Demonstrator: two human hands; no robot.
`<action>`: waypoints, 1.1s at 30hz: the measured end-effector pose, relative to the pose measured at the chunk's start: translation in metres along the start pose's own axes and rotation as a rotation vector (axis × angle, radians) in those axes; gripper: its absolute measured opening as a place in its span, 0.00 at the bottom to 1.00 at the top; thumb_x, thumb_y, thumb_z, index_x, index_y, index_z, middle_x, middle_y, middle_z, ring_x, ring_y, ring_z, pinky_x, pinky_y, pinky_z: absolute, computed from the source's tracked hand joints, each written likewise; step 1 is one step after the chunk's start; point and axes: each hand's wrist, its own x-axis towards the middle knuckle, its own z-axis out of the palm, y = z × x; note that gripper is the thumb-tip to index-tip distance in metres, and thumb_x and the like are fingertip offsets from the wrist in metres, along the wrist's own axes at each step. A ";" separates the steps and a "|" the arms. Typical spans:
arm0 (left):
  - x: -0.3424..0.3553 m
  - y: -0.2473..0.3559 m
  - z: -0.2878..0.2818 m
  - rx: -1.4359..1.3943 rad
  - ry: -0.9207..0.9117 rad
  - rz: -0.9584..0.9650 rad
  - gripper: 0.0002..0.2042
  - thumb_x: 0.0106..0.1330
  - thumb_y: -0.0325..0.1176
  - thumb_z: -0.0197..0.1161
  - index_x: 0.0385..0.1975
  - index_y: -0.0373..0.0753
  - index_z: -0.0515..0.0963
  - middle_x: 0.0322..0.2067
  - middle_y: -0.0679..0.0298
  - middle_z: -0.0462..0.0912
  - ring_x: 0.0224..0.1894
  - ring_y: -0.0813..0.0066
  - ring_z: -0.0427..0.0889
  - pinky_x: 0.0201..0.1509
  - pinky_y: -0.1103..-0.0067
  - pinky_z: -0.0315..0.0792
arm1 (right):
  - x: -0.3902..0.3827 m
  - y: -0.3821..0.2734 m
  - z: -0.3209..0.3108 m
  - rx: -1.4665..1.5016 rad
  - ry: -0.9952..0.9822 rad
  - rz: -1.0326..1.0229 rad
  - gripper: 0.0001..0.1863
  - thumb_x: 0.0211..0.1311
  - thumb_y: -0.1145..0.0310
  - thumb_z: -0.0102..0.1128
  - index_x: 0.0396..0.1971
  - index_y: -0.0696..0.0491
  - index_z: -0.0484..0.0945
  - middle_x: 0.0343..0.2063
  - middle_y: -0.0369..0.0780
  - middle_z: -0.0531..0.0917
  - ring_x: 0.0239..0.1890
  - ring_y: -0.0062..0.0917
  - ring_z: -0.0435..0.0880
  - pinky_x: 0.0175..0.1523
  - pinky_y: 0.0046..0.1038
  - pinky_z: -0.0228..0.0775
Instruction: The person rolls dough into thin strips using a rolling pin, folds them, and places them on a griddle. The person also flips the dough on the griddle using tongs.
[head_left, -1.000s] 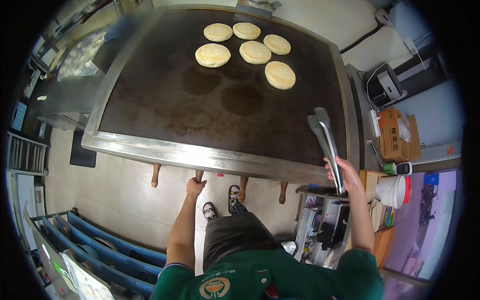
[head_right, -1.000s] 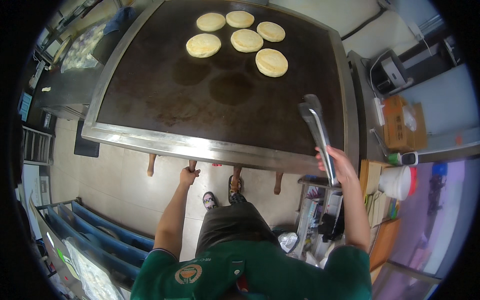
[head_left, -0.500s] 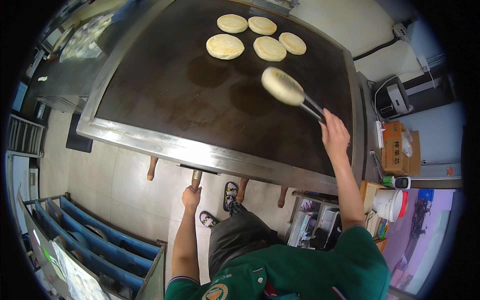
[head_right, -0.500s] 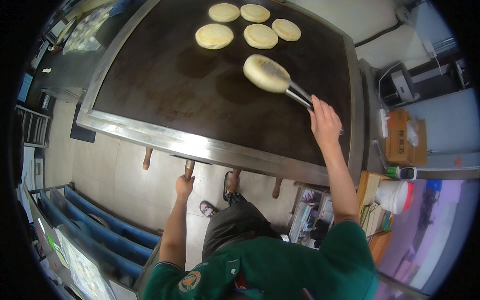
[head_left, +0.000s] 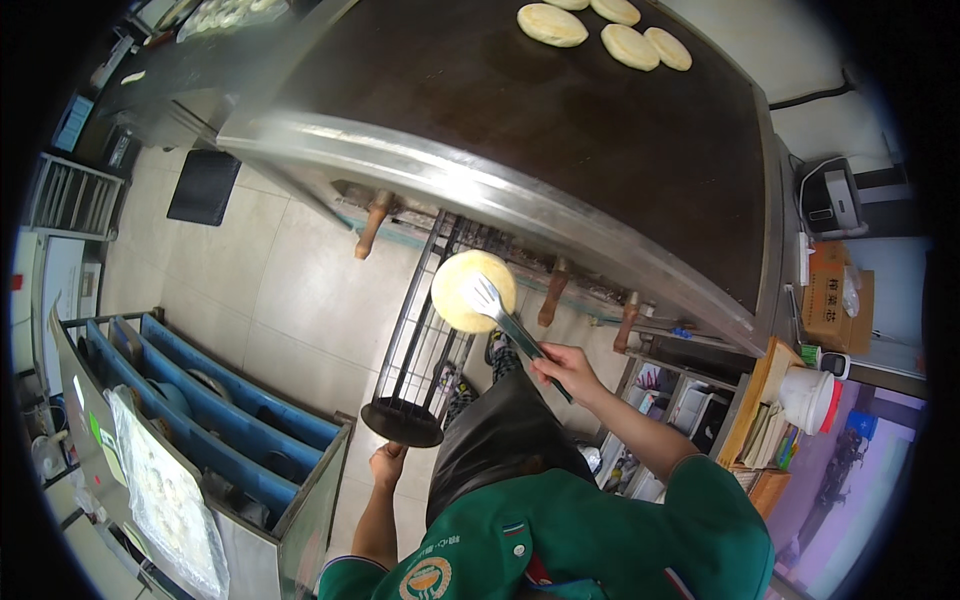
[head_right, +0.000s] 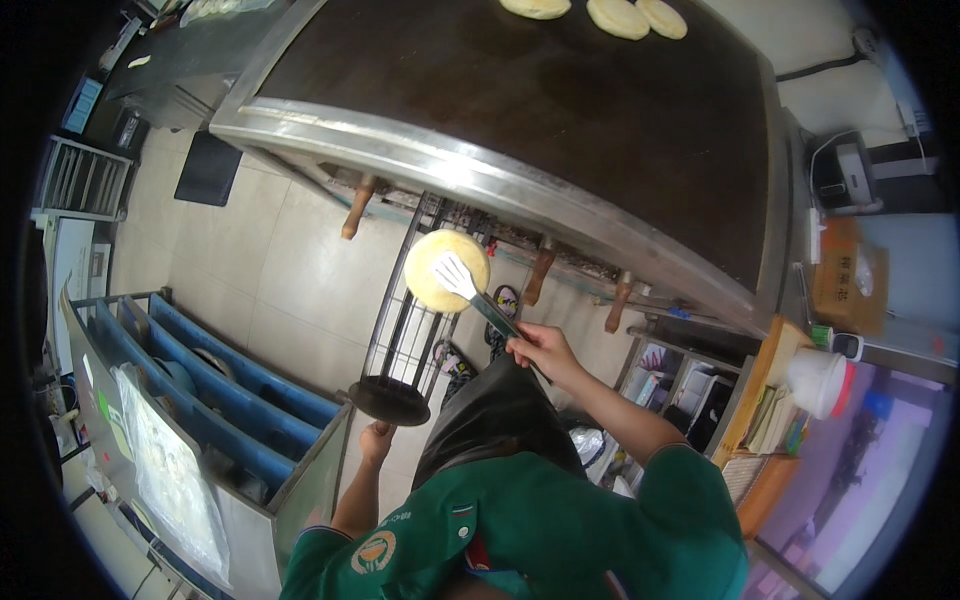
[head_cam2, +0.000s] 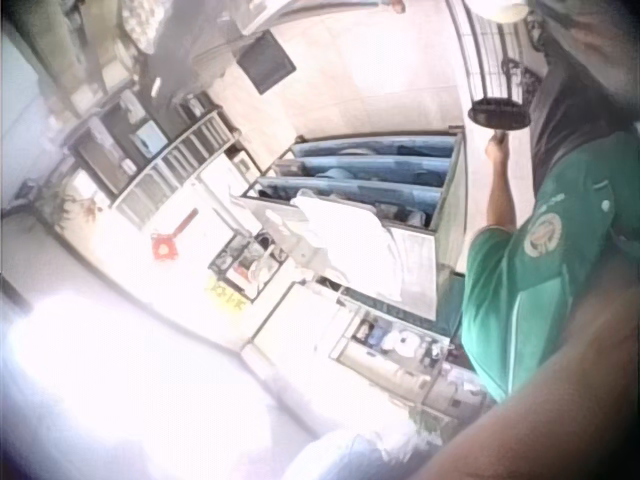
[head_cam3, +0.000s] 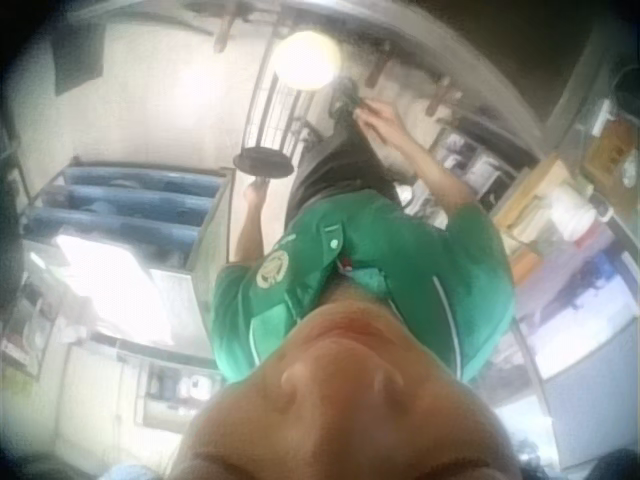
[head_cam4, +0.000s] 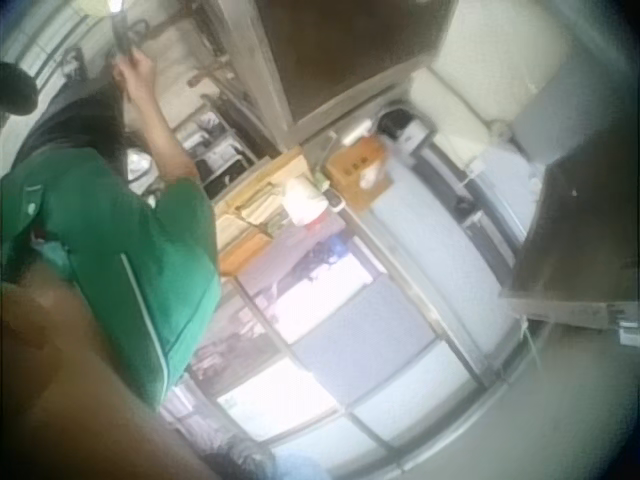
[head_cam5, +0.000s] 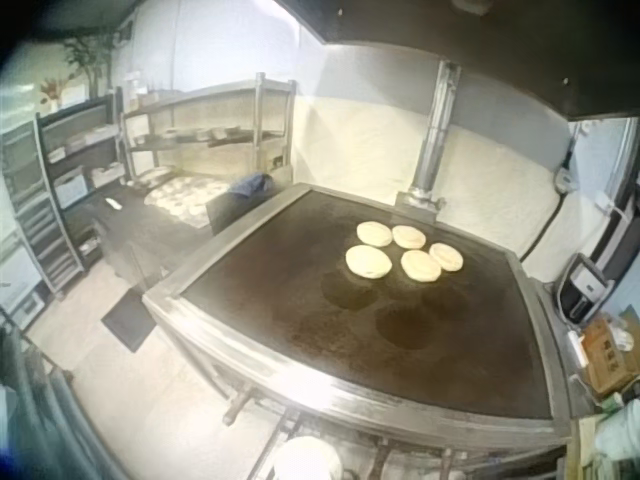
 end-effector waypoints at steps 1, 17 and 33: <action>-0.007 -0.019 -0.004 0.031 -0.065 -0.055 0.17 0.56 0.49 0.71 0.27 0.39 0.84 0.27 0.53 0.85 0.33 0.53 0.86 0.39 0.65 0.77 | 0.016 0.024 0.004 0.012 -0.051 0.055 0.09 0.70 0.69 0.56 0.39 0.59 0.80 0.28 0.34 0.80 0.26 0.16 0.77 0.35 0.18 0.70; -0.039 -0.067 0.002 0.168 -0.047 -0.194 0.15 0.55 0.51 0.71 0.26 0.45 0.86 0.28 0.59 0.86 0.35 0.56 0.85 0.43 0.65 0.76 | -0.040 -0.057 -0.090 0.042 -0.169 0.243 0.18 0.63 0.65 0.64 0.46 0.62 0.78 0.32 0.42 0.85 0.29 0.24 0.84 0.36 0.27 0.78; -0.056 -0.058 -0.009 0.232 -0.012 -0.206 0.19 0.63 0.50 0.59 0.33 0.37 0.84 0.34 0.46 0.84 0.42 0.47 0.83 0.49 0.58 0.75 | 0.203 -0.312 -0.078 -0.065 0.160 -0.381 0.14 0.70 0.64 0.56 0.45 0.60 0.77 0.32 0.38 0.82 0.27 0.17 0.77 0.32 0.19 0.72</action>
